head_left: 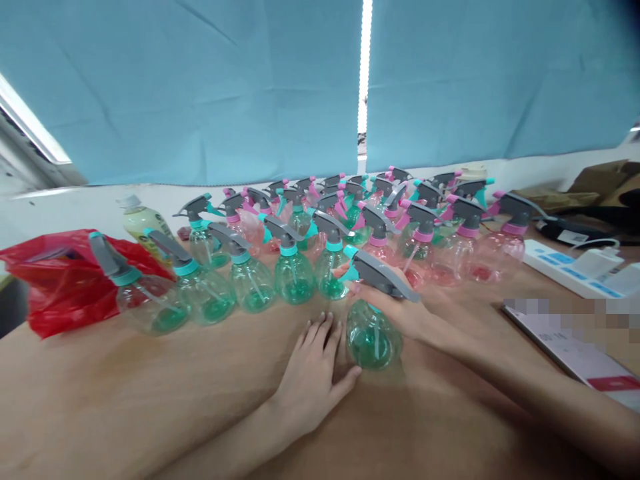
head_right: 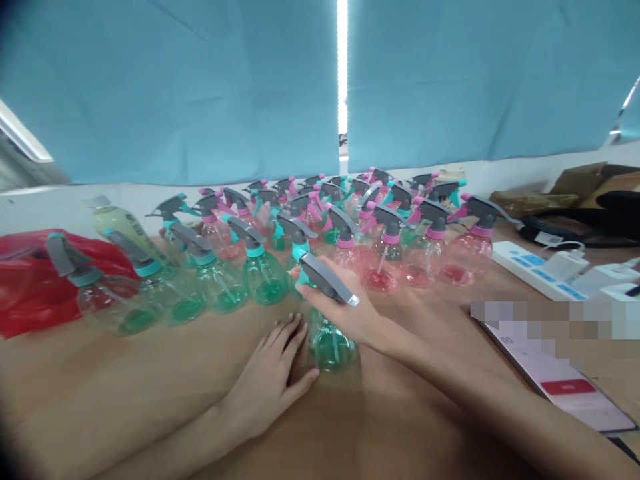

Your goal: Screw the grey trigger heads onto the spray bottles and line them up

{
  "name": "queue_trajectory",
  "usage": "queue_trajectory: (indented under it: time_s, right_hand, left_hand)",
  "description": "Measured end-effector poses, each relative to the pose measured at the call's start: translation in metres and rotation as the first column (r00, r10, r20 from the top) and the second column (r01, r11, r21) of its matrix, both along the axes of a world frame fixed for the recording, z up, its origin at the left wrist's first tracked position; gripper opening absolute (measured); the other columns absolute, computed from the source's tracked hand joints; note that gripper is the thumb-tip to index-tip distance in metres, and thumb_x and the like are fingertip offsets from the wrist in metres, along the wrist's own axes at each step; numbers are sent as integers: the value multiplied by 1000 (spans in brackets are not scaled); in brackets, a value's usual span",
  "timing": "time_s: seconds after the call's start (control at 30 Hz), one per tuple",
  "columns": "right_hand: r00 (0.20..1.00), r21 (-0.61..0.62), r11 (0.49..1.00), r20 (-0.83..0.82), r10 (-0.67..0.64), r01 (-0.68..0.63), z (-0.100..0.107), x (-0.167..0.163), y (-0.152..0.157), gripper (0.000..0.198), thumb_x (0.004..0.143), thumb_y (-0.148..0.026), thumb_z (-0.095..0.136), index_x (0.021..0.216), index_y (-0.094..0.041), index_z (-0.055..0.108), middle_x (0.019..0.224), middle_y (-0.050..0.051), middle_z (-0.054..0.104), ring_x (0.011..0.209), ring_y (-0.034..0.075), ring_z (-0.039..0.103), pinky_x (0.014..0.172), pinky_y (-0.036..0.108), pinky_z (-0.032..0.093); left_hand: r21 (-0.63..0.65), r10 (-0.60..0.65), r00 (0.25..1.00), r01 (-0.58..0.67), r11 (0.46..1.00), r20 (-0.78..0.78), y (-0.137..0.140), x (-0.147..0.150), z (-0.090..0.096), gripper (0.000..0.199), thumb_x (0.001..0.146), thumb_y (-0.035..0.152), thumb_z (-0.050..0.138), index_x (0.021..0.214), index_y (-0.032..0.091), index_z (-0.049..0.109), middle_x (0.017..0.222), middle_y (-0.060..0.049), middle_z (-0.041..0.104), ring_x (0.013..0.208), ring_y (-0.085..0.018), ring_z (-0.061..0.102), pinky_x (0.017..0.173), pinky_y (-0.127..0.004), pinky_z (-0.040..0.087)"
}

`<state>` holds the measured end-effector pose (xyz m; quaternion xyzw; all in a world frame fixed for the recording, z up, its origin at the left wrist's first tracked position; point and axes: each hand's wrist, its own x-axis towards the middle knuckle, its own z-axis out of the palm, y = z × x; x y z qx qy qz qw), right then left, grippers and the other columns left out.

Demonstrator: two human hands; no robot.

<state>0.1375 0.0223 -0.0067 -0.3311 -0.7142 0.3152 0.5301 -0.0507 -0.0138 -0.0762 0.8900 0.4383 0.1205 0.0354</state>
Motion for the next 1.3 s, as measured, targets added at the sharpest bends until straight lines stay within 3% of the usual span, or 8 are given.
queue_trajectory:
  time_s: [0.23, 0.4, 0.53, 0.67, 0.93, 1.1, 1.3]
  right_hand:
    - [1000, -48, 999, -14, -6, 5, 5, -2, -4, 13, 83, -28, 59, 95, -24, 64, 88, -1, 66, 78, 14, 61, 72, 31, 50]
    - [995, -113, 993, -96, 15, -26, 0, -4, -2, 7, 81, -28, 62, 87, -25, 63, 73, -3, 61, 74, 15, 61, 65, 29, 51]
    - [998, -87, 996, -61, -29, 24, -1, -3, -2, 10, 80, -32, 63, 86, -24, 63, 76, -2, 62, 74, 15, 59, 69, 31, 50]
    - [996, -70, 995, -46, -70, 67, -1, -3, -2, 12, 79, -34, 64, 86, -24, 62, 73, -2, 60, 67, 14, 55, 63, 30, 47]
    - [995, -101, 992, -58, -77, 71, -7, -1, 0, 20, 78, -37, 66, 92, -24, 61, 77, -2, 61, 60, 12, 49, 58, 28, 43]
    - [997, -89, 994, -51, -63, 58, -9, -1, 1, 16, 80, -37, 65, 84, -23, 60, 71, -3, 58, 56, 10, 43, 54, 26, 38]
    - [998, -49, 997, -19, -56, 55, -9, -2, 4, 14, 81, -36, 63, 86, -23, 61, 74, -2, 60, 61, 11, 49, 58, 27, 41]
  left_hand:
    - [21, -2, 1000, 2, 1000, 2, 0, -1, -3, 62, 92, 50, 49, 137, 9, 44, 144, -21, 43, 134, -35, 38, 107, -54, 34]
    - [21, -6, 1000, 6, 1000, 9, 0, 0, -2, 61, 91, 48, 51, 136, 7, 45, 143, -22, 44, 134, -37, 38, 106, -55, 34]
    - [28, -3, 1000, 3, 1000, -20, -1, 2, 0, 62, 91, 48, 52, 136, 5, 45, 143, -23, 44, 133, -37, 39, 106, -54, 35]
    - [32, -1, 1000, 2, 999, -26, -1, 2, 1, 62, 92, 48, 51, 136, 5, 45, 142, -22, 45, 133, -36, 39, 106, -54, 35]
    - [42, -2, 999, 3, 999, -40, 0, 1, 0, 61, 92, 48, 52, 135, 5, 45, 142, -22, 45, 132, -36, 40, 105, -54, 36]
    - [61, -13, 1000, 14, 998, -11, 0, 0, -2, 60, 92, 48, 50, 135, 6, 45, 142, -22, 45, 132, -36, 40, 105, -55, 36]
    - [49, -6, 999, 8, 999, -37, 0, 0, 0, 61, 92, 49, 51, 135, 5, 45, 143, -23, 44, 133, -37, 39, 105, -55, 36]
